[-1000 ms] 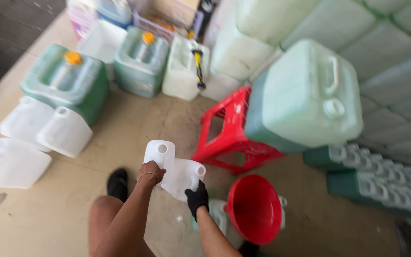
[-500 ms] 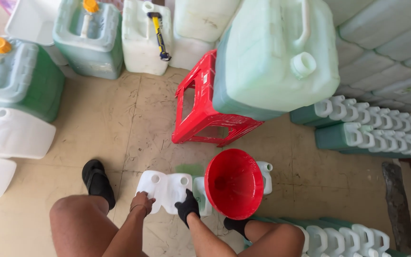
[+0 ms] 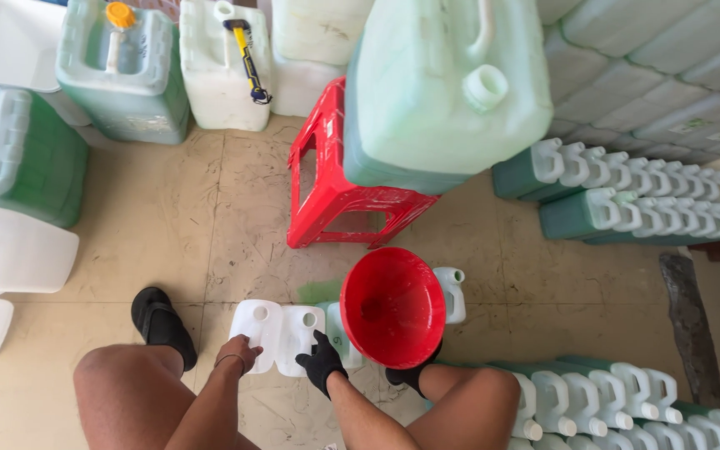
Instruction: The person uses a funnel to pour green liquid from a large plastic jug into several smaller white plastic bottles one at a time, repositioning the funnel between bottles.
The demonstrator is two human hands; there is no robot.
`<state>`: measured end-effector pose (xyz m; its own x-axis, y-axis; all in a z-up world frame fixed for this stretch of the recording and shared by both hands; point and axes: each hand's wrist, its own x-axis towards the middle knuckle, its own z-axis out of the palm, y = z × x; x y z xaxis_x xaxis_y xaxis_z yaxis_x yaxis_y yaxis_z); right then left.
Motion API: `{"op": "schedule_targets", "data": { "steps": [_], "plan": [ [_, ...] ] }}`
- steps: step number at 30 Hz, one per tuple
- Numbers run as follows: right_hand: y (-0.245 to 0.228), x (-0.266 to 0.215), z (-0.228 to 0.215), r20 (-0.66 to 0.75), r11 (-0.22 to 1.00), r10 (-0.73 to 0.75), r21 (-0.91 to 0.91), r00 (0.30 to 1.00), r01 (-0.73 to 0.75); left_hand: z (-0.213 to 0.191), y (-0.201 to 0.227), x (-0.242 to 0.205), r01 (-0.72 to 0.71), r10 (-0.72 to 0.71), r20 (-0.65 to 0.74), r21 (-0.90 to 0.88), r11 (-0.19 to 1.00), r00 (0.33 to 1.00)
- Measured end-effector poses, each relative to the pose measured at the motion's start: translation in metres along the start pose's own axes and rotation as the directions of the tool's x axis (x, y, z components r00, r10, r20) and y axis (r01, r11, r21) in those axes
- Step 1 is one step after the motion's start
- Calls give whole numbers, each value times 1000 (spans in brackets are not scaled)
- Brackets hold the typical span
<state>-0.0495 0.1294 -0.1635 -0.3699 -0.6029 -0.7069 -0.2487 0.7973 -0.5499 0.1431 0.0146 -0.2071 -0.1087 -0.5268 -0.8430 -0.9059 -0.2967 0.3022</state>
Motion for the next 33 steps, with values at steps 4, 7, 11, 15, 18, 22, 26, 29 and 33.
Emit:
{"op": "schedule_targets", "data": {
  "steps": [4, 7, 11, 15, 18, 22, 26, 29, 33],
  "plan": [
    [10, -9, -23, 95, 986, -28, 167, 995, 12, -10, 6, -1, 40, -43, -80, -36, 999, 996],
    [25, -20, -58, 258, 926, 3, 364, 966, -100, -17, 12, -3, 20, -48, -232, -120, 993, 972],
    [57, -35, -126, 246, 879, 85, 438, 965, -189, -29, 41, -14, -229, 93, -348, -374, 899, 933],
    [67, -37, -204, -69, 670, 139, 741, 988, -43, -27, 99, -63, -318, 289, -184, -781, 537, 940],
    [57, -35, -260, -249, 548, 164, 827, 954, 122, -33, 137, -114, -259, 353, -65, -802, 538, 933],
    [16, -26, -291, -305, 554, 133, 812, 943, 184, -40, 171, -166, -216, 371, 9, -799, 561, 929],
    [10, 1, -280, -357, 641, -137, 679, 924, 357, -40, 186, -180, -194, 368, 15, -829, 524, 930],
    [18, 17, -278, -458, 787, -249, 419, 853, 454, -34, 189, -177, -191, 371, -9, -868, 458, 929],
    [8, 2, -280, -475, 773, -379, 309, 794, 554, -43, 191, -166, -222, 399, -50, -891, 396, 915]
  ]
}}
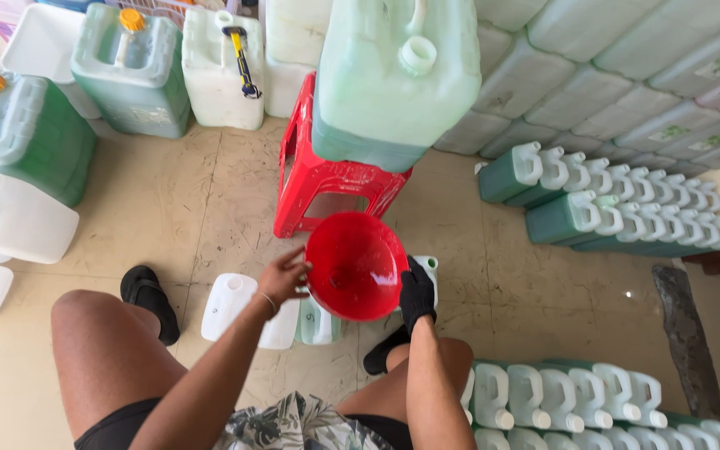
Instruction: The person uses a funnel to pour green liquid from a large plastic jug into several smaller white plastic bottles one at a time, repositioning the funnel between bottles.
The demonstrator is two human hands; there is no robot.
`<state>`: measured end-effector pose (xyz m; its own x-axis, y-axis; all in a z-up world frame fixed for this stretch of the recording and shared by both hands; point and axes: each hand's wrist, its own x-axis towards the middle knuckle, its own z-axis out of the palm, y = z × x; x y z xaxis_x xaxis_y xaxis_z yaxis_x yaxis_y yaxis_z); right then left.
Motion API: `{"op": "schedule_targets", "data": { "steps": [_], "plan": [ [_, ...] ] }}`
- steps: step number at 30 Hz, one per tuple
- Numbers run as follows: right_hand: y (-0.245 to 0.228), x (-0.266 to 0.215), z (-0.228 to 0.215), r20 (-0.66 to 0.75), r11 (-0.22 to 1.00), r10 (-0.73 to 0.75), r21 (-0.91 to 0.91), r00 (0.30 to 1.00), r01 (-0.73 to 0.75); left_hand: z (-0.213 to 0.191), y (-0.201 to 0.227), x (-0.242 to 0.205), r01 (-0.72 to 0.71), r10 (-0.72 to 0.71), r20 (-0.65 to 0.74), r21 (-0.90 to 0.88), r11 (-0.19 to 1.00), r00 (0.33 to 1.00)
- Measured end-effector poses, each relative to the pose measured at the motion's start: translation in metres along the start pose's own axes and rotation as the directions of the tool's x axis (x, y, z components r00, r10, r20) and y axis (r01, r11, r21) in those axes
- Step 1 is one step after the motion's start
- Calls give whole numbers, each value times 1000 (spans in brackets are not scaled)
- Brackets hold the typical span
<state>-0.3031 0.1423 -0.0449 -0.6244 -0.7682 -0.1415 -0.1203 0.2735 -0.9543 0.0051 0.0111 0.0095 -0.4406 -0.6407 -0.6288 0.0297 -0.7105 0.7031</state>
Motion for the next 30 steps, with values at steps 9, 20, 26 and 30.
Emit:
{"op": "schedule_targets", "data": {
  "steps": [9, 20, 26, 30],
  "plan": [
    [-41, -5, 74, 72, 991, 70, 105, 995, -77, -58, 65, -41, -68, 79, -97, 112, 991, 992],
    [-38, -29, 112, 90, 984, 62, -170, 994, -46, -97, 47, -49, -2, 18, -162, 101, 995, 987],
    [-31, -33, 115, 131, 993, 81, -92, 988, -70, -108, 31, -48, 8, 0, -152, 47, 999, 988],
    [-33, -37, 111, 205, 926, 283, 196, 937, -323, -118, 11, -43, -37, 40, -139, 22, 999, 990]
  ]
}}
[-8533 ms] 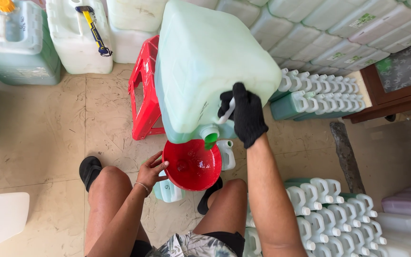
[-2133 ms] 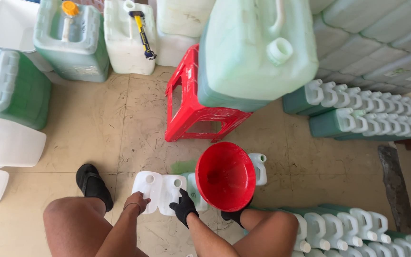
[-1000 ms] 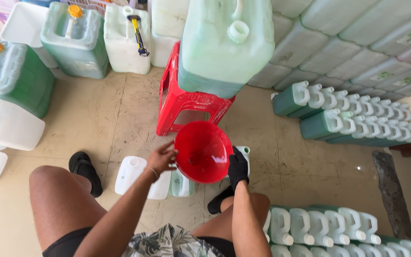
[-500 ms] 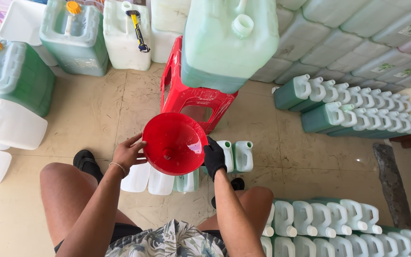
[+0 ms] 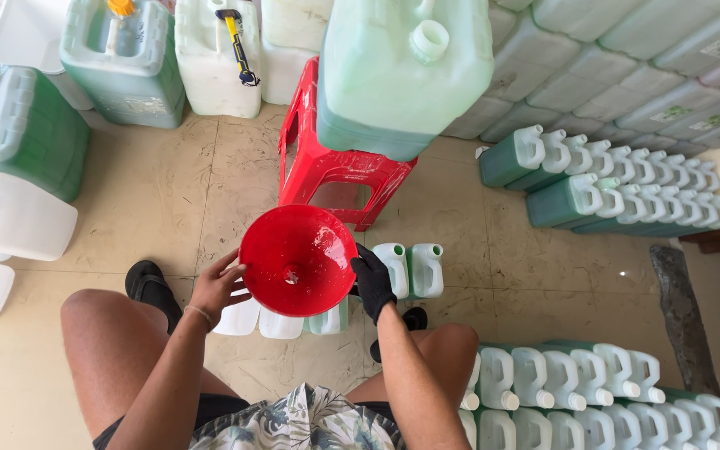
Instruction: The person uses a funnel to pour green liquid from a large plastic jug into several smaller white plastic bottles one at a time, repositioning the funnel between bottles.
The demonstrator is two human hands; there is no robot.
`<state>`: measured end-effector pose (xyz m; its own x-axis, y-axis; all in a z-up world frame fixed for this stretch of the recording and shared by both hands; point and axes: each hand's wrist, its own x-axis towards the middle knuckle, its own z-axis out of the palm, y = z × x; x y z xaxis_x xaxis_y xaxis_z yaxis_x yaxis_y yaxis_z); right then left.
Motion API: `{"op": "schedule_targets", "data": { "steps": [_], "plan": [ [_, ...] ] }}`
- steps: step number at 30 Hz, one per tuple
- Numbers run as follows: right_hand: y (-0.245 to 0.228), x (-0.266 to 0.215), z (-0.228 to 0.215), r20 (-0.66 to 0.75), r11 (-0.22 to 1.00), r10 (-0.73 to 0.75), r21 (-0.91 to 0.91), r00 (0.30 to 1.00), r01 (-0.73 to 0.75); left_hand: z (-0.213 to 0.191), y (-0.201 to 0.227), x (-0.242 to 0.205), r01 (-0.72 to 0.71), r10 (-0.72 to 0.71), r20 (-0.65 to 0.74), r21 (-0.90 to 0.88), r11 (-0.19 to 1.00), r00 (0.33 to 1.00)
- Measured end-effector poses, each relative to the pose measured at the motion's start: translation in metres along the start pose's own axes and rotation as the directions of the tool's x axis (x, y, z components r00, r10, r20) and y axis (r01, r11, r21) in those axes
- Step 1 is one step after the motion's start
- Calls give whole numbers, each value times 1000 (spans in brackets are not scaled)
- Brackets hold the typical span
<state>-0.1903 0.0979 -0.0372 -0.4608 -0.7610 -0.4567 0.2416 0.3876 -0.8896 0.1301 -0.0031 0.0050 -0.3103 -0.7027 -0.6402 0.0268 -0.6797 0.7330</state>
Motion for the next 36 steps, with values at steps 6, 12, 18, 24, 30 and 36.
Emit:
{"op": "schedule_targets", "data": {
  "steps": [6, 12, 18, 24, 30, 36],
  "plan": [
    [57, 31, -48, -73, 969, 236, 91, 969, -229, -9, -82, 18, -126, 5, -278, -421, 898, 961],
    [126, 37, -54, 56, 790, 504, -432, 862, -434, 14, -217, 48, 281, -369, -276, -311, 908, 888],
    [152, 43, -43, 303, 590, 349, -806, 887, 43, 90, -267, 67, 303, -295, -78, 358, 883, 952],
    [180, 39, -33, 220, 808, 391, -547, 894, -219, 147, -279, 85, 222, -316, -45, 804, 551, 948],
    [189, 33, -22, 165, 880, 426, -305, 890, -365, 150, -295, 83, 235, -215, -122, 718, 655, 969],
    [170, 46, -27, 79, 835, 195, -536, 978, -123, 183, -303, 95, 11, 60, -51, 839, 544, 997]
  ]
}}
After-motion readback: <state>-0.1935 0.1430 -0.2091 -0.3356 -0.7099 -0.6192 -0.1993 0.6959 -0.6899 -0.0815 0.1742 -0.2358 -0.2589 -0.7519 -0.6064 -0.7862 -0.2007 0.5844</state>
